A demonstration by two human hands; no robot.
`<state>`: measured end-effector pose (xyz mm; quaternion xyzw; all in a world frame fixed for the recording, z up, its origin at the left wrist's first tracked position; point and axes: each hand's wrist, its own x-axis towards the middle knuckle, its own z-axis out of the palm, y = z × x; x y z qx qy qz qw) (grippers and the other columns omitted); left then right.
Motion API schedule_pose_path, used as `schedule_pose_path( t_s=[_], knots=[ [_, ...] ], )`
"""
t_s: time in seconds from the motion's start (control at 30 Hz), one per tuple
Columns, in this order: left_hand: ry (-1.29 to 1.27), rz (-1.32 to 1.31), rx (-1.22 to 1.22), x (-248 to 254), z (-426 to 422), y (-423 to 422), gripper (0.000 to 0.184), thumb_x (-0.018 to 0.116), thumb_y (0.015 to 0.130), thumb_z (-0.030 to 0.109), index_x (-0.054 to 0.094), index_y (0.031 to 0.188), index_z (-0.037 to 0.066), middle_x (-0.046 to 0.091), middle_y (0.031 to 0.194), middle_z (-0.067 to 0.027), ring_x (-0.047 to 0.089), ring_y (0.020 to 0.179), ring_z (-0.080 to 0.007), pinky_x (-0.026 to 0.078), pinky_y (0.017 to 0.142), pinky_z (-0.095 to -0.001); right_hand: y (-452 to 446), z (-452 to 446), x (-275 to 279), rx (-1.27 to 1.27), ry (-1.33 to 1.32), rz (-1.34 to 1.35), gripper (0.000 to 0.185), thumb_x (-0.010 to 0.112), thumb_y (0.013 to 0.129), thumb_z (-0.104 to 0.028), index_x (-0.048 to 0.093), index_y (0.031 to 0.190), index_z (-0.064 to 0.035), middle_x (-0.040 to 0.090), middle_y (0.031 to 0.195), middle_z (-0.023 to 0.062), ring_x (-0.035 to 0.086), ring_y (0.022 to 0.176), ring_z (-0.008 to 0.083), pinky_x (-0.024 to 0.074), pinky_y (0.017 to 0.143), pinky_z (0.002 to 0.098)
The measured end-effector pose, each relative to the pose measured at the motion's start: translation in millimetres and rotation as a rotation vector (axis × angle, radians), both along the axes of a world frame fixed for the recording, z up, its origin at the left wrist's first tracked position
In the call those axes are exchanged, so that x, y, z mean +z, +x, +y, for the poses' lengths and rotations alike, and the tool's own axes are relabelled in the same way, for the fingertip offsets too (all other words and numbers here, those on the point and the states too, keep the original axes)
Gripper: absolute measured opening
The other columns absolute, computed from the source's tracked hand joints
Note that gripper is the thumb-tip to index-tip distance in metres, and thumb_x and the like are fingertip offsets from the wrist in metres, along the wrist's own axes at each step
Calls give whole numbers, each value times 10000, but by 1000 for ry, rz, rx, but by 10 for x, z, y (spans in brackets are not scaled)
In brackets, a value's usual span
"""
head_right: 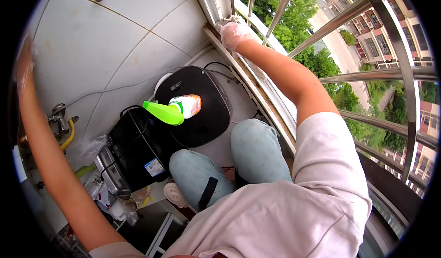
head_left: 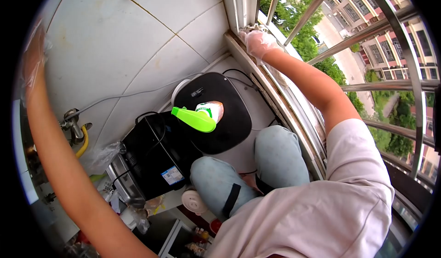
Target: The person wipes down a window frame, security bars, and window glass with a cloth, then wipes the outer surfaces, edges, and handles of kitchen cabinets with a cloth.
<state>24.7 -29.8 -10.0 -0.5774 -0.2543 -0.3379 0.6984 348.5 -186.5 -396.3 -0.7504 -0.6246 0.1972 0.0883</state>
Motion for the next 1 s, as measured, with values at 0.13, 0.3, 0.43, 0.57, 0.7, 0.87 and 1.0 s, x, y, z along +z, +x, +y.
schedule_pose_path(
  t_s=[0.13, 0.3, 0.43, 0.57, 0.7, 0.87, 1.0],
  knots=[
    [-10, 1, 14, -7, -7, -11, 641, 433, 950, 373, 306, 1410, -55, 282, 1468, -305, 309, 1354, -469, 295, 1059, -591, 0, 115, 19, 15, -225, -123, 546, 282, 1019, -423, 640, 1116, -22, 644, 1105, 208, 637, 999, 355, 502, 868, 444],
    [-19, 9, 33, 53, 28, 8, 639, 435, 949, 374, 310, 1410, -51, 286, 1467, -303, 311, 1354, -468, 296, 1059, -590, -9, 204, 103, 49, -223, -172, 360, 383, 977, -257, 637, 1141, -63, 693, 1019, 126, 661, 983, 277, 525, 834, 402],
    [-23, 4, 45, 75, 35, 31, 637, 436, 949, 375, 313, 1409, -49, 288, 1467, -301, 312, 1353, -466, 297, 1058, -589, 75, 398, -92, 165, -288, -206, 328, 432, 925, -182, 657, 1118, -40, 666, 1112, 155, 640, 1048, 306, 515, 885, 399],
    [-24, -6, 50, 56, 18, 0, 635, 437, 949, 375, 317, 1409, -46, 291, 1466, -299, 314, 1353, -464, 298, 1058, -588, 78, 366, 11, 180, -307, -196, 330, 443, 895, -134, 657, 1136, -63, 655, 1145, 164, 636, 1060, 315, 509, 903, 405],
    [-24, 0, 43, 16, -58, -15, 634, 438, 949, 376, 320, 1408, -44, 294, 1465, -298, 315, 1353, -463, 299, 1057, -588, 47, 297, -4, 81, -181, -155, 279, 496, 875, -172, 716, 1023, -87, 701, 1023, 138, 674, 969, 295, 539, 836, 402],
    [-15, -4, 26, -18, -54, -15, 631, 440, 948, 377, 324, 1407, -41, 297, 1465, -296, 317, 1352, -461, 300, 1056, -587, -8, 157, 173, 75, -276, -141, 370, 419, 924, -138, 584, 1255, -144, 594, 1266, 98, 599, 1128, 289, 482, 968, 390],
    [-15, -2, 22, -50, -34, -9, 629, 441, 948, 378, 327, 1407, -38, 299, 1464, -294, 318, 1352, -459, 301, 1056, -586, -115, 168, 498, -77, -401, -135, 424, 411, 955, -149, 495, 1359, -243, 543, 1336, 32, 552, 1193, 248, 461, 1002, 363]
  ],
)
